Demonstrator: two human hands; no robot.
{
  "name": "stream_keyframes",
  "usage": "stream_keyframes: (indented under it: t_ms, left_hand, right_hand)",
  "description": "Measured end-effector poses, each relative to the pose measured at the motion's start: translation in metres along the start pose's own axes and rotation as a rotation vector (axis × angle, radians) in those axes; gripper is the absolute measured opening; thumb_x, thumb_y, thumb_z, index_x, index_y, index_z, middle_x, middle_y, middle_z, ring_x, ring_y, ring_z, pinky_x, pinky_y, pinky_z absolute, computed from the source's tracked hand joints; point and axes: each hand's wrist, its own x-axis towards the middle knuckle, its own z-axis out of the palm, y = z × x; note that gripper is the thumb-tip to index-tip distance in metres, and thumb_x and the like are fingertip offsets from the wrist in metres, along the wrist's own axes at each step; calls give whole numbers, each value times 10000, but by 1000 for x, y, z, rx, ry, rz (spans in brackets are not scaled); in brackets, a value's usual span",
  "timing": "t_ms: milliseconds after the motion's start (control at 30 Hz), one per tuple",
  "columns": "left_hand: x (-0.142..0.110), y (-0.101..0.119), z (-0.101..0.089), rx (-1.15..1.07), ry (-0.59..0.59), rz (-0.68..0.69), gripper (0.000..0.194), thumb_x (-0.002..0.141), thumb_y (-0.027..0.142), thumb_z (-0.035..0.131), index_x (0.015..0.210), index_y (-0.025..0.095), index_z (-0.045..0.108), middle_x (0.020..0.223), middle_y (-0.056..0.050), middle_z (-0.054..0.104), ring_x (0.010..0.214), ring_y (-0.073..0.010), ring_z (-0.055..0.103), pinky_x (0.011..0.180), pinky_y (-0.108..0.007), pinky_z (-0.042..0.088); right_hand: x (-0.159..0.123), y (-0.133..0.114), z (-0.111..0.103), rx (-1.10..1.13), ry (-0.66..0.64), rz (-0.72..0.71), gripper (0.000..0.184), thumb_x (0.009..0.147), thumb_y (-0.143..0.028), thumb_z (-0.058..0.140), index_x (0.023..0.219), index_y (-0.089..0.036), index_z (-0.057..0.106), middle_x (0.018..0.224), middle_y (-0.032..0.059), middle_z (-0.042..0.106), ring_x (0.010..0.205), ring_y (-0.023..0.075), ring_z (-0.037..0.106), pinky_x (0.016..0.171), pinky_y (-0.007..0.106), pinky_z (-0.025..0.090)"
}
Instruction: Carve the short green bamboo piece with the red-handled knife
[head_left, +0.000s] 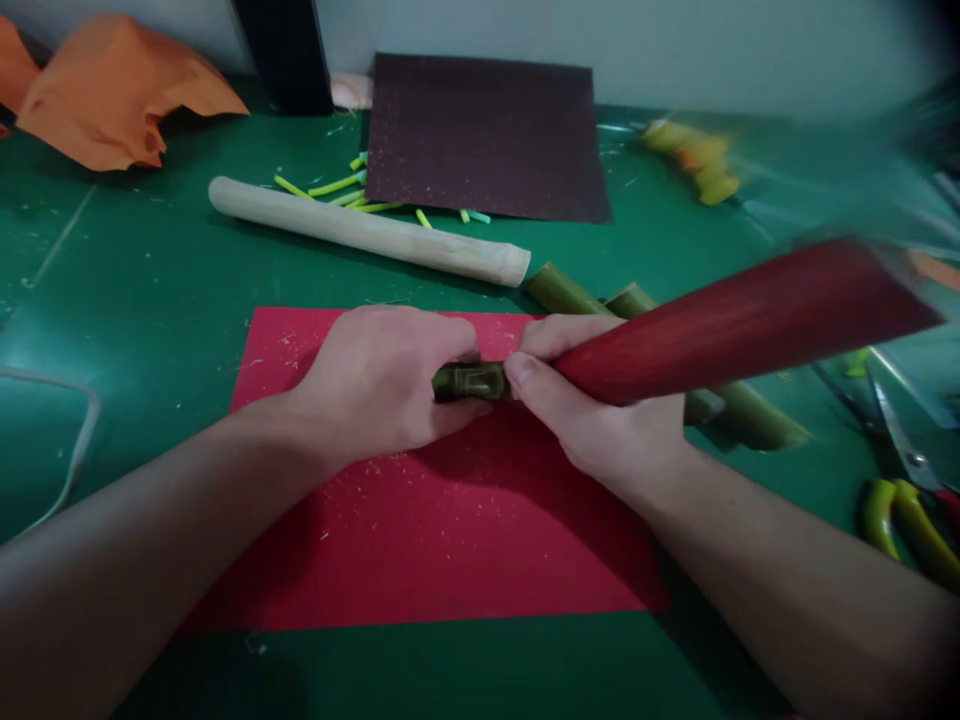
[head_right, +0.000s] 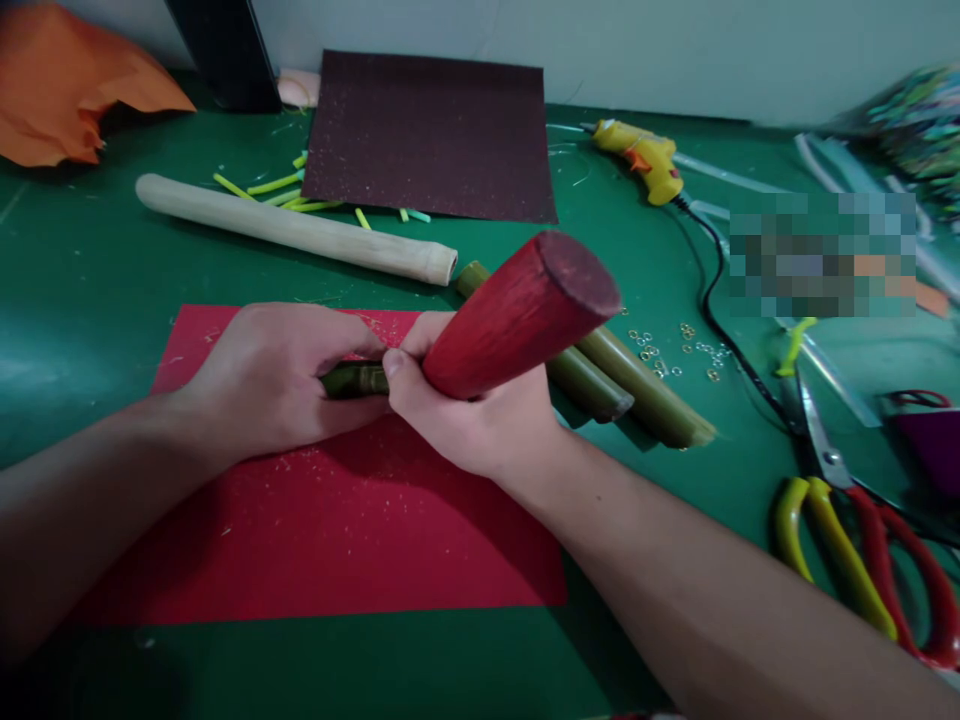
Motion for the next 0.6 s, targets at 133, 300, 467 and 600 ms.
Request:
stream_keyframes:
  t_ms: [133,300,467,600]
  left_hand:
    - [0,0,0,0,15,-9,296,868,500,572,787,223,641,696,-11,642,617,-165,506,548,-299,214]
    - [-1,-1,1,14,5,6,292,862,497,569,796,224,651,759,-26,679,677,-190,558,550,-299,235]
    - [0,-1,2,19,-2,1,307,871,514,552,796,233,649,689,-7,637,626,-174,527,533,-300,224]
    - [0,0,1,48,27,5,288,863,494,566,784,230,650,612,0,555,574,-163,469,513,-291,220]
  right_hand:
    - [0,3,5,61,204,-12,221,817,-167,688,624,-243,613,600,-32,605,557,116,576,516,267,468]
    - [2,6,7,72,271,31,241,846,-193,690,625,-247,609,590,-26,583,555,129,583,544,294,503]
    - [-1,5,6,96,225,0,271,803,-94,646,580,-233,577,560,-37,561,501,103,533,472,259,447]
    - [-2,1,2,31,86,16,282,812,-102,620,569,-231,557,530,-33,540,484,111,519,452,267,417]
